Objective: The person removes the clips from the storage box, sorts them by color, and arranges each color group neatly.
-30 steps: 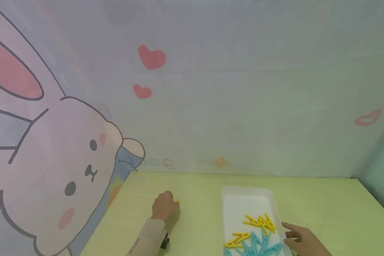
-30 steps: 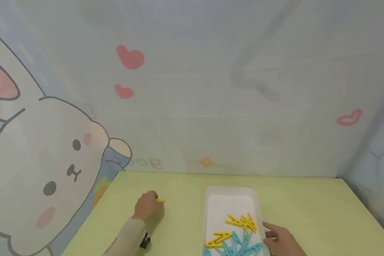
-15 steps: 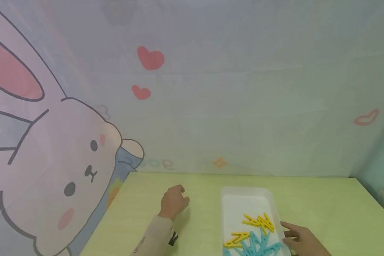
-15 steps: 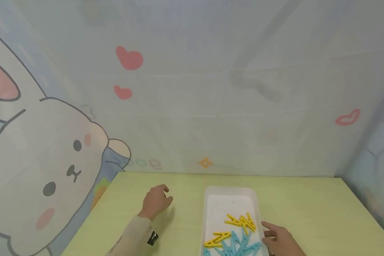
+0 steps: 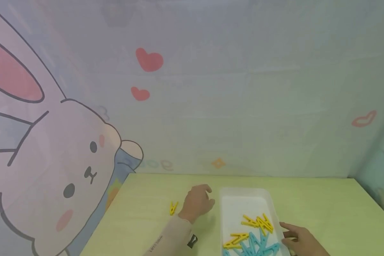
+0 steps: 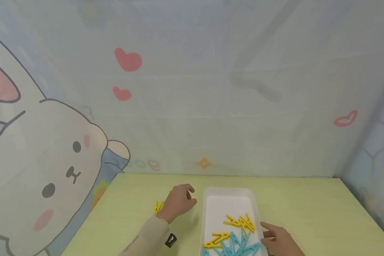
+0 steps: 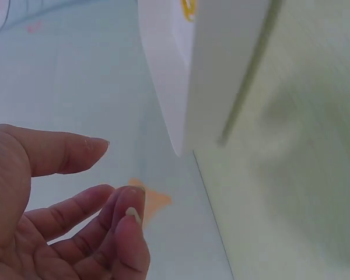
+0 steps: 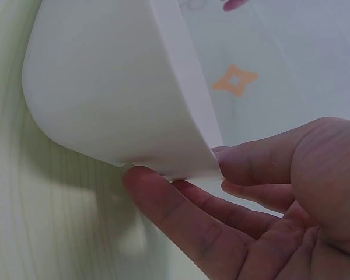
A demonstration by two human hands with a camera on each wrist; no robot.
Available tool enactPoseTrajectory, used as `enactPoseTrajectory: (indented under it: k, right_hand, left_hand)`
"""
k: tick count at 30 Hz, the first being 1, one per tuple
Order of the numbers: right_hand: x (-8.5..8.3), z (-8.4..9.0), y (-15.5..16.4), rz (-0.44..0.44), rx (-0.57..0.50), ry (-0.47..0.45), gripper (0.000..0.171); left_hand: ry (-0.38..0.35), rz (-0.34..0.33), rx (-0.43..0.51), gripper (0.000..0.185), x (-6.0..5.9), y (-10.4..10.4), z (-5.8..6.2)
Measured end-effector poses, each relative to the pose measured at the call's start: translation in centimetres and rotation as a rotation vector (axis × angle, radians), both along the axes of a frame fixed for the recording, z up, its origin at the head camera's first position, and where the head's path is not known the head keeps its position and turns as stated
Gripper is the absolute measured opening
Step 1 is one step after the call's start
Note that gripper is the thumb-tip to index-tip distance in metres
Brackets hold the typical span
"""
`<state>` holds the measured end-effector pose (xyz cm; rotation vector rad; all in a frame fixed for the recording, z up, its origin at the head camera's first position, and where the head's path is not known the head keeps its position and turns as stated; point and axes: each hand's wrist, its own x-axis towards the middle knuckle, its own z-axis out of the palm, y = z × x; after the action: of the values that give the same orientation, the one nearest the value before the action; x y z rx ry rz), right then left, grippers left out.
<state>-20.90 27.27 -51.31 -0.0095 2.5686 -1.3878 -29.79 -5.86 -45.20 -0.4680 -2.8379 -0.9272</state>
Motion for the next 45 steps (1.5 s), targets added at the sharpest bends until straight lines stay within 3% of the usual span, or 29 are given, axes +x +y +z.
enactPoseTrajectory:
  k: [8,13,23,35,40,45]
  right_hand:
    - [0.1,0.3,-0.4,-0.038,-0.002,-0.020,0.055]
    - [0.0,0.2,-0.6,-0.049,0.026,-0.030,0.055]
    - [-0.1,-0.1,-0.3,-0.055,0.029,-0.029,0.055]
    - [0.1,0.1,-0.3,-0.030,-0.001,-0.008,0.055]
    - [0.3,0.2,-0.3,-0.053,0.015,-0.035,0.054]
    - [0.4,0.3,-0.6,-0.080,-0.007,-0.062,0.054]
  left_hand:
    - [-0.070,-0.111,0.027,0.027,0.9,3.9,0.3]
    - [-0.112,-0.185,-0.013,0.024,1.3,6.3,0.0]
    - [-0.169,-0.192,-0.223,0.024,1.2,10.1,-1.4]
    - [-0.104,-0.296,-0.460,0.032,1.4,12.1,-2.5]
    - [-0.069,-0.283,-0.563,0.027,1.6,12.8,-2.6]
    - [-0.048,-0.203,-0.621,0.009,1.8,13.1,-2.7]
